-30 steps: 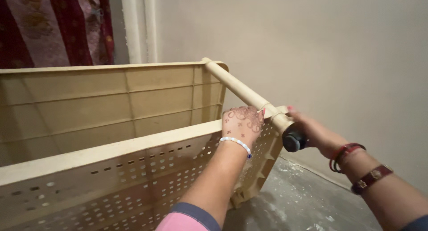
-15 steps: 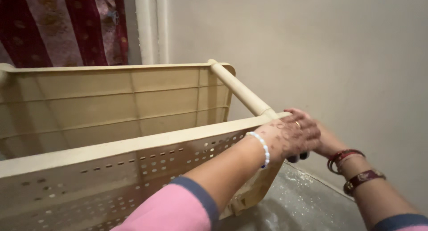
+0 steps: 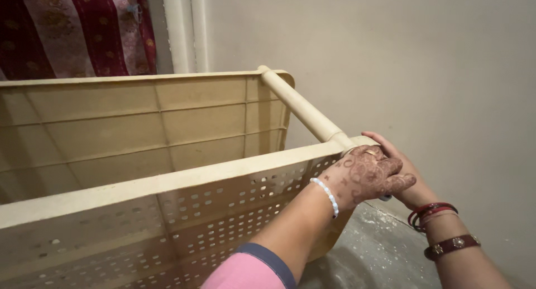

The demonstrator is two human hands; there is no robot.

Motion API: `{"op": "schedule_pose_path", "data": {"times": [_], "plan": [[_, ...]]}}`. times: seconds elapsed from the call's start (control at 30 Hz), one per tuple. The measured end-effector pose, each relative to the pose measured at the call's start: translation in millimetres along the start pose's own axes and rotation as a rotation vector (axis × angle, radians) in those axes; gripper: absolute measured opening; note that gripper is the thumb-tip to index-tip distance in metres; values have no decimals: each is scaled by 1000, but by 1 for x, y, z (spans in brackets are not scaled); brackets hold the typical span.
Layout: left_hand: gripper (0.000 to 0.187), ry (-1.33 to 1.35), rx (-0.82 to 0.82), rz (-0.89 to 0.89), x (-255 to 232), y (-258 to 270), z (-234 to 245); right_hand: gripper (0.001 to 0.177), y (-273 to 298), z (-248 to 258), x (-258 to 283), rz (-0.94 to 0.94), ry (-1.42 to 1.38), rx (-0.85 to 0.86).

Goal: The person attaches caster wheels to the underside of a beige plastic laundry basket. They insert each wheel into a socket and press it until it locks, repeating the process for multiple wheels.

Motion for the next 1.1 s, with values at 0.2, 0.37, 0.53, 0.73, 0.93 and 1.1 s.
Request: {"op": "schedule_pose_path", "data": {"times": [0.2, 0.37, 0.53, 0.73, 0.93, 1.1], "plan": [[29, -5, -354, 87, -2, 17, 14, 67, 0, 1, -11, 57, -159, -14], [33, 17, -188, 71, -2, 11, 18, 86, -2, -2, -9, 131, 29, 23], [37, 119, 309, -17, 6, -4, 12, 79, 1, -4, -12, 116, -82, -1], [42, 224, 584, -48, 10, -9, 8, 88, 13, -10, 0, 98, -11, -26], [47, 56, 340, -47, -2, 5, 18, 90, 9, -16, 0, 99, -132, -30], [52, 13, 168, -31, -3, 13, 20, 85, 10, -13, -9, 32, -162, -74]]}}
Point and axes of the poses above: each hand's wrist, its own y-axis away from the middle knuckle, its own z-axis out of the back of the hand, x = y × z, the point moved 9 cm from there along -y, towards the middle knuckle, and after that the axes turned 12 degrees about x, right-handed, at the moved point
